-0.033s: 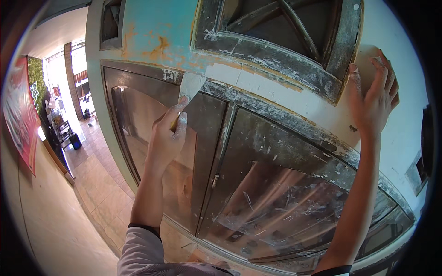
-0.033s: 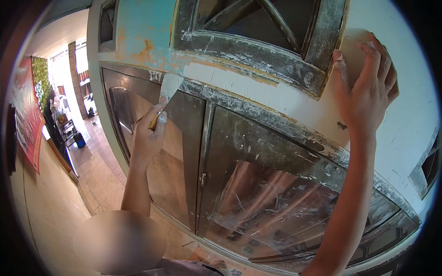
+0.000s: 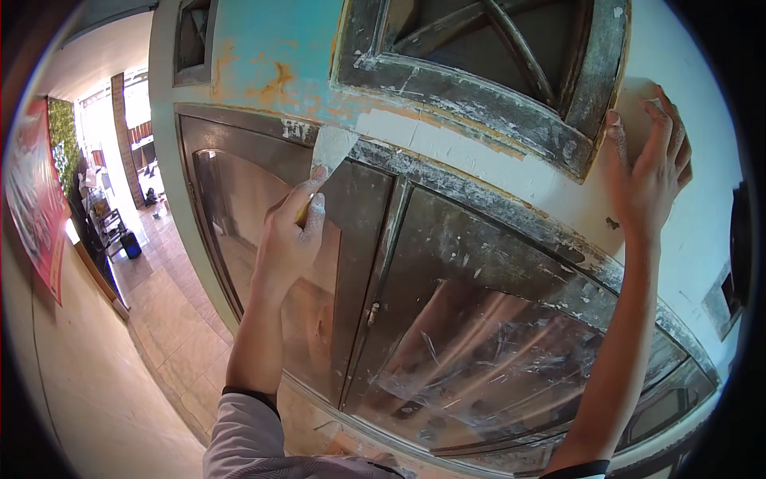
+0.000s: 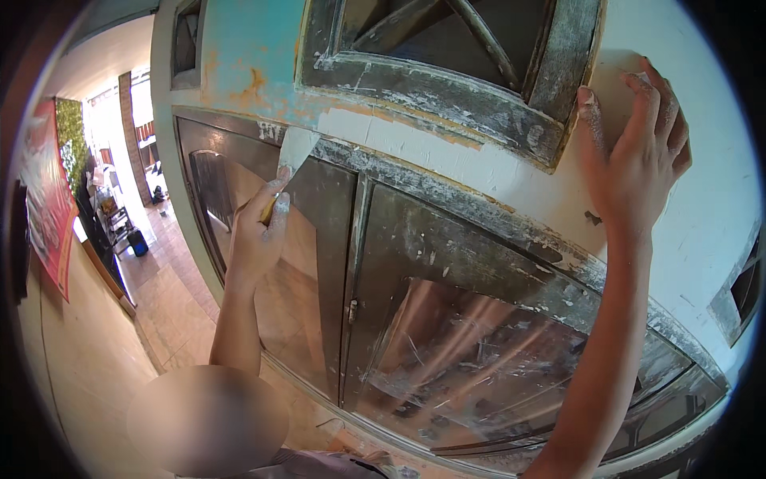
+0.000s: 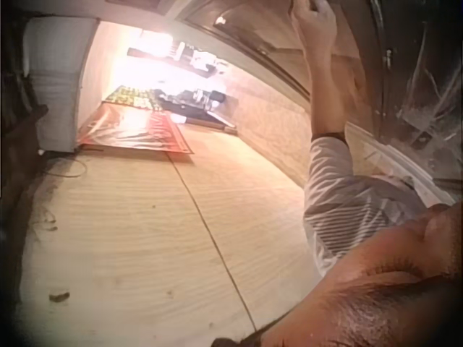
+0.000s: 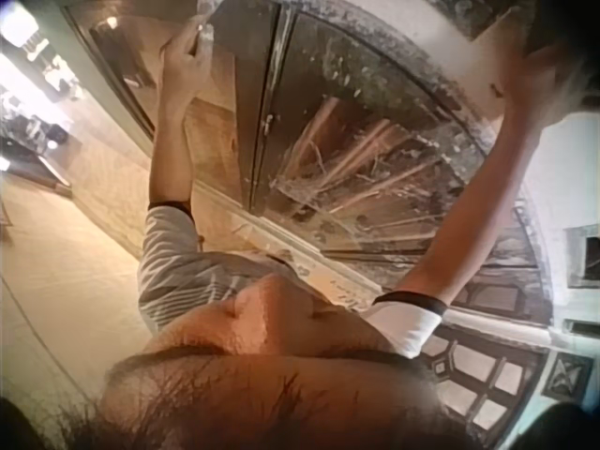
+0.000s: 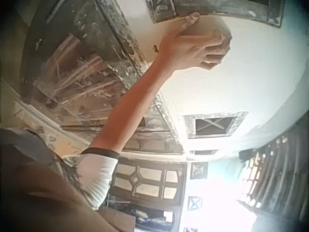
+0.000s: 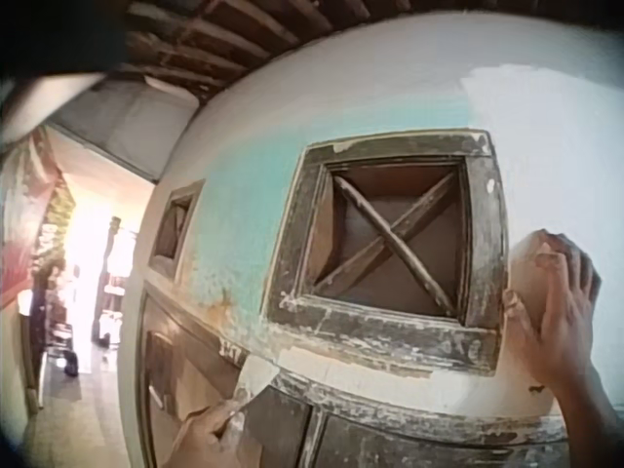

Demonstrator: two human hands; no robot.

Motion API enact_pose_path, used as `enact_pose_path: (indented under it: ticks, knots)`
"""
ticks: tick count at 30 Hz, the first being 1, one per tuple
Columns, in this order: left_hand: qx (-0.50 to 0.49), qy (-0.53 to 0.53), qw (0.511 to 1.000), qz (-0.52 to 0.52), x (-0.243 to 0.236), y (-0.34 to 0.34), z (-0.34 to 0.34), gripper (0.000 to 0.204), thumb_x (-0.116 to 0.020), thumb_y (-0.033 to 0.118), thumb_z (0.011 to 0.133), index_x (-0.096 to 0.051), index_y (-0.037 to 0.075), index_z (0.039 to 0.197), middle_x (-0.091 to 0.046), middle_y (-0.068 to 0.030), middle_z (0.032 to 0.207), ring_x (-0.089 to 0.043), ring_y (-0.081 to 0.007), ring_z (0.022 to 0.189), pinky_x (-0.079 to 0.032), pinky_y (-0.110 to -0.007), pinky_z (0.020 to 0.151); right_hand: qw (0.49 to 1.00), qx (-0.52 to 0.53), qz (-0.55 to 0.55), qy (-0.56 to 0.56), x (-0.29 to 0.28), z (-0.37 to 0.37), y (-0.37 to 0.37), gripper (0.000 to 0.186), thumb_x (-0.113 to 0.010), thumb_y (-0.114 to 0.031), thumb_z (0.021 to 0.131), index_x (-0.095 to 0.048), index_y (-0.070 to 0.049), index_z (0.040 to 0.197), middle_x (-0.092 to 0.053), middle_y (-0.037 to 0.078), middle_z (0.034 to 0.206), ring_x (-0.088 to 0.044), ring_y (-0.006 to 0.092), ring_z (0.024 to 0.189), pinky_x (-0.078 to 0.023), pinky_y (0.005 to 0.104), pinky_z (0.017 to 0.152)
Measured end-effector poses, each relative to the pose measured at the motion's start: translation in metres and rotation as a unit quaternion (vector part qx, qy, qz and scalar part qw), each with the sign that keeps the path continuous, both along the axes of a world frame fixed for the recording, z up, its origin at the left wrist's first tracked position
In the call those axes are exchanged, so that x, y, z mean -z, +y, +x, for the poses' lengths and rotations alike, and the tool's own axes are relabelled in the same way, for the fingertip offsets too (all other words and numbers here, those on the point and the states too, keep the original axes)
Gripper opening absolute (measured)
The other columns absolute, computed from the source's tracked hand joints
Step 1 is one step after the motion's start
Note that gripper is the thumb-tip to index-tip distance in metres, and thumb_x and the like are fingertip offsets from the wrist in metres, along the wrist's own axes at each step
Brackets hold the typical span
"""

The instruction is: The person applies wall filler to the area above a wooden frame using a scraper.

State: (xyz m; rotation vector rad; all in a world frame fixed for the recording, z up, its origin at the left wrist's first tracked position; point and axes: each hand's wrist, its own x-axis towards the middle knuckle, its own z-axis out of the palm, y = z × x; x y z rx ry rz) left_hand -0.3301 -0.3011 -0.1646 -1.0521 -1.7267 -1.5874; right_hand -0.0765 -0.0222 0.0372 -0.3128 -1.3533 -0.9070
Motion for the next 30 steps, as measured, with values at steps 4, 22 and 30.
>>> enact_pose_path:
  ticks: [4,22,30]
  knots:
    - [0.001,0.02,1.0,0.008,0.002,0.002,-0.006,0.036,-0.06,0.002,0.099,-0.063,0.005,0.135,-0.07,-0.0086,0.099,-0.051,-0.005,0.077,-0.046,-0.022,0.07,1.0,-0.002,0.001,0.001,-0.002,0.0,-0.001,0.048,-0.071,-0.046,0.092,-0.057,-0.019,0.129,-0.052,0.001,0.148,-0.044,0.0296,0.138,-0.029,0.0495,0.112]
    - [0.002,0.025,1.0,0.011,-0.009,0.015,-0.015,0.039,-0.059,-0.003,0.095,-0.063,0.005,0.133,-0.071,-0.0191,0.115,-0.068,-0.0236,0.088,-0.051,-0.029,0.082,1.0,0.02,0.007,0.008,-0.001,-0.001,0.003,0.05,-0.071,-0.049,0.092,-0.058,-0.018,0.129,-0.052,0.001,0.148,-0.044,0.0303,0.137,-0.03,0.0507,0.111]
    - [0.008,0.027,1.0,0.003,-0.027,0.014,-0.014,0.035,-0.058,-0.001,0.097,-0.063,0.002,0.131,-0.07,-0.0187,0.125,-0.071,-0.0262,0.105,-0.052,-0.031,0.089,1.0,0.02,0.013,0.007,-0.001,-0.002,0.007,0.05,-0.071,-0.048,0.092,-0.057,-0.019,0.13,-0.052,0.0,0.147,-0.044,0.0294,0.138,-0.03,0.0498,0.111]
